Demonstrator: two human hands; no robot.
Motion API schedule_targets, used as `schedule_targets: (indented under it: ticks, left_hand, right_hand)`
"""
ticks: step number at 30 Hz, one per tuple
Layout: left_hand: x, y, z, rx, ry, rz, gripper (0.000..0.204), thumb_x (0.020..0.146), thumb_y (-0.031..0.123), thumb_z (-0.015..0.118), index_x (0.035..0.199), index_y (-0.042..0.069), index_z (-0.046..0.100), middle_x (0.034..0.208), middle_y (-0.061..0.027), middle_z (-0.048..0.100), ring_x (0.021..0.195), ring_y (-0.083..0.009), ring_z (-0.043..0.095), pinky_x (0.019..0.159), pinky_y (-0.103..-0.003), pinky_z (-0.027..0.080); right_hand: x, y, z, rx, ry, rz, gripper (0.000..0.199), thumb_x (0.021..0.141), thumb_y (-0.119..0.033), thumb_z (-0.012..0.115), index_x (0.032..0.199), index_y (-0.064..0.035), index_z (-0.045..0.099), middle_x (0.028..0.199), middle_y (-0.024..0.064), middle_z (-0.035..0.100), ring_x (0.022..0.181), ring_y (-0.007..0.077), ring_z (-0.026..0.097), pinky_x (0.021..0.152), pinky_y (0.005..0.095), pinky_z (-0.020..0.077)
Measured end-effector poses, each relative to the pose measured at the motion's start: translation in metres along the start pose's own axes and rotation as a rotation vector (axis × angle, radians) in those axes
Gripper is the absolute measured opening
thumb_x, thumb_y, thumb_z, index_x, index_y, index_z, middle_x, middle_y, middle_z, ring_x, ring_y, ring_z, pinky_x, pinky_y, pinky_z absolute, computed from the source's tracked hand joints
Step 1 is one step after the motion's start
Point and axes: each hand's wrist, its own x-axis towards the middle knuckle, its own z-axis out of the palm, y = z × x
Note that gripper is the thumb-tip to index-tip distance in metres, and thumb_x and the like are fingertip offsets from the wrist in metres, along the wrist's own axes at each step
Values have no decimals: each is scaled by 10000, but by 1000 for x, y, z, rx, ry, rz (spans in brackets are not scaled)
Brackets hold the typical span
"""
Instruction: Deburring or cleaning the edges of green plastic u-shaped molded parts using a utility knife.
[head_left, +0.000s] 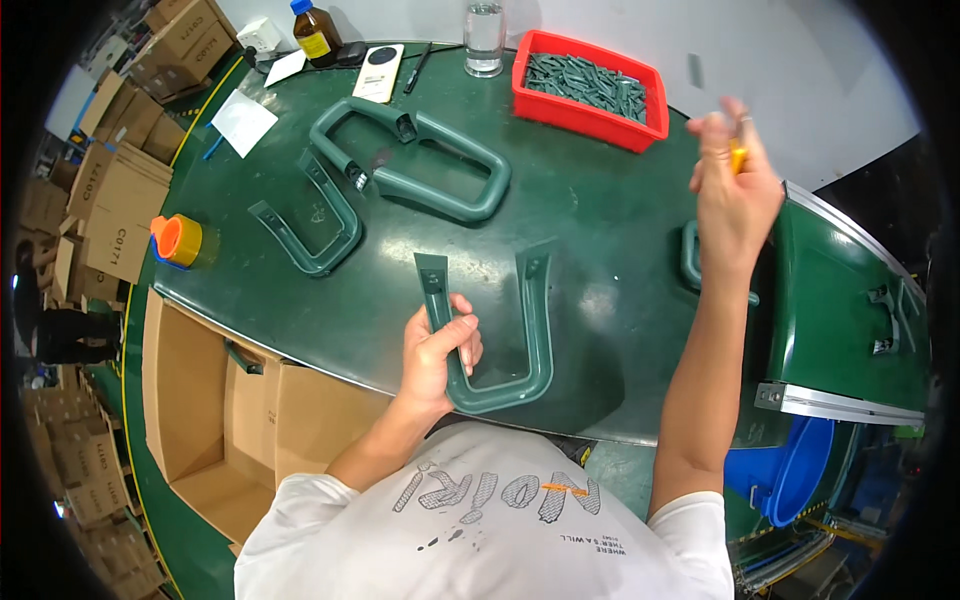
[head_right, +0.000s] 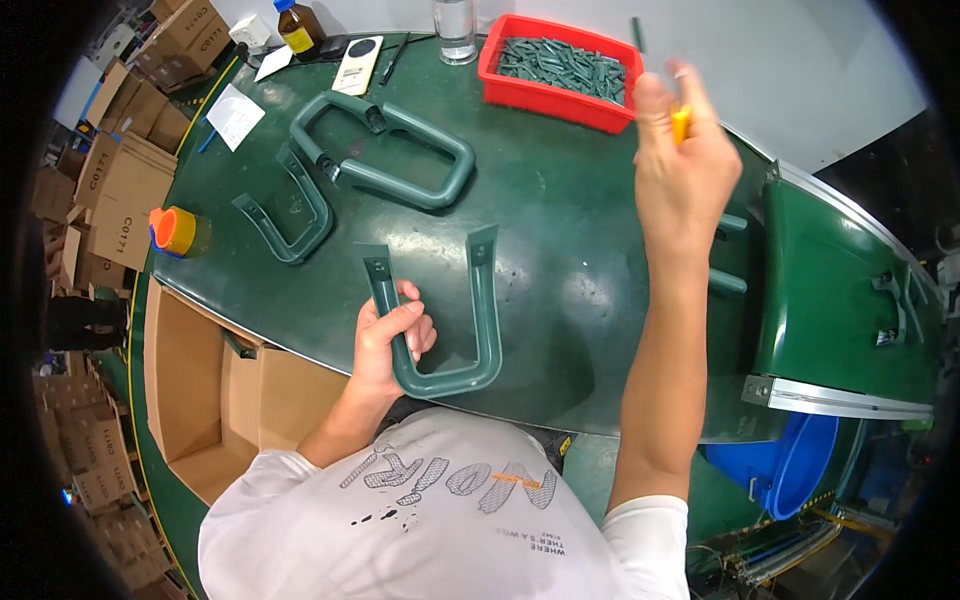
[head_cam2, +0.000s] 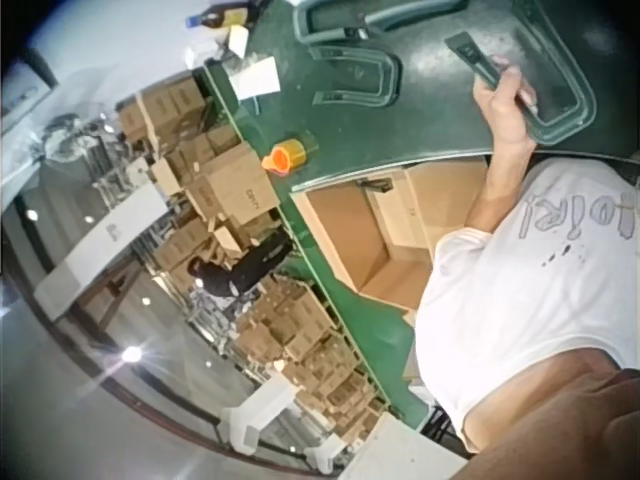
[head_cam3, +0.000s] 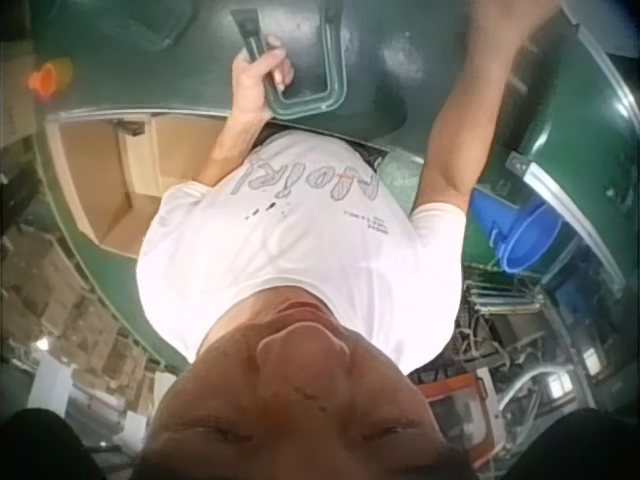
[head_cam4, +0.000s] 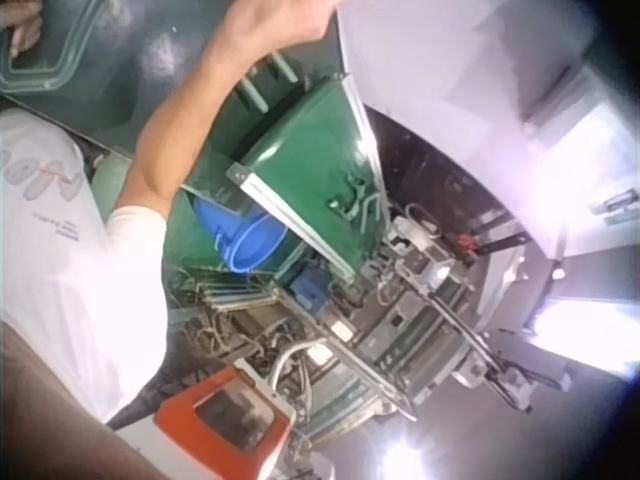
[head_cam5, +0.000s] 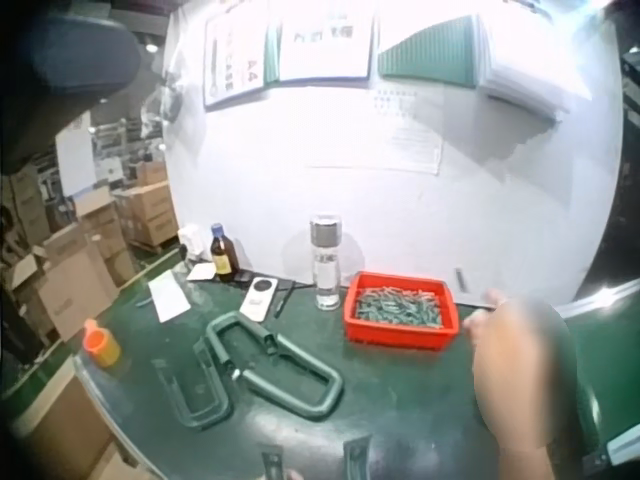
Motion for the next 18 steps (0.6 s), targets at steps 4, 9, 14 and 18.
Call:
schedule_targets:
  ticks: [4, 9, 14, 18]
  left_hand:
    - [-2, 13, -11, -50, -28, -104, 177, 806, 8, 545, 979, 22, 514, 468, -34, 461, 363, -121, 358, 405, -268, 260]
    - [3, 18, -24, -65, -184, -228, 271, 913, 213, 473, 1058, -11, 519, 516, -54, 476, 426, -132, 390, 482, -272, 304]
    - [18, 10, -35, 64, -269, 78, 613, 932, 472, 430, 1290, -25, 416, 710, -114, 562, 665, -202, 532, 673, -308, 422]
    - [11, -15, -26, 632, -271, 421, 657, 667, 90, 821, 1231, -6, 498, 1190, -134, 583, 1146, -210, 528, 964, -352, 406]
  right_hand:
    - [-52, 41, 17, 208, -476, -58, 360, 839, -212, 695, 1120, -2, 616, 781, 29, 611, 667, 63, 522, 606, 215, 428]
    - [-99, 65, 21, 108, -719, -55, 209, 788, -139, 728, 943, -11, 670, 703, 40, 609, 615, 80, 531, 571, 245, 441]
    - [-136, 77, 17, 393, -467, 554, 227, 853, -218, 690, 780, -3, 674, 568, -5, 541, 478, 58, 448, 441, 218, 337]
    - [-174, 58, 34, 727, -300, 822, 277, 883, -226, 652, 735, 2, 601, 555, 16, 509, 458, 76, 445, 417, 215, 307]
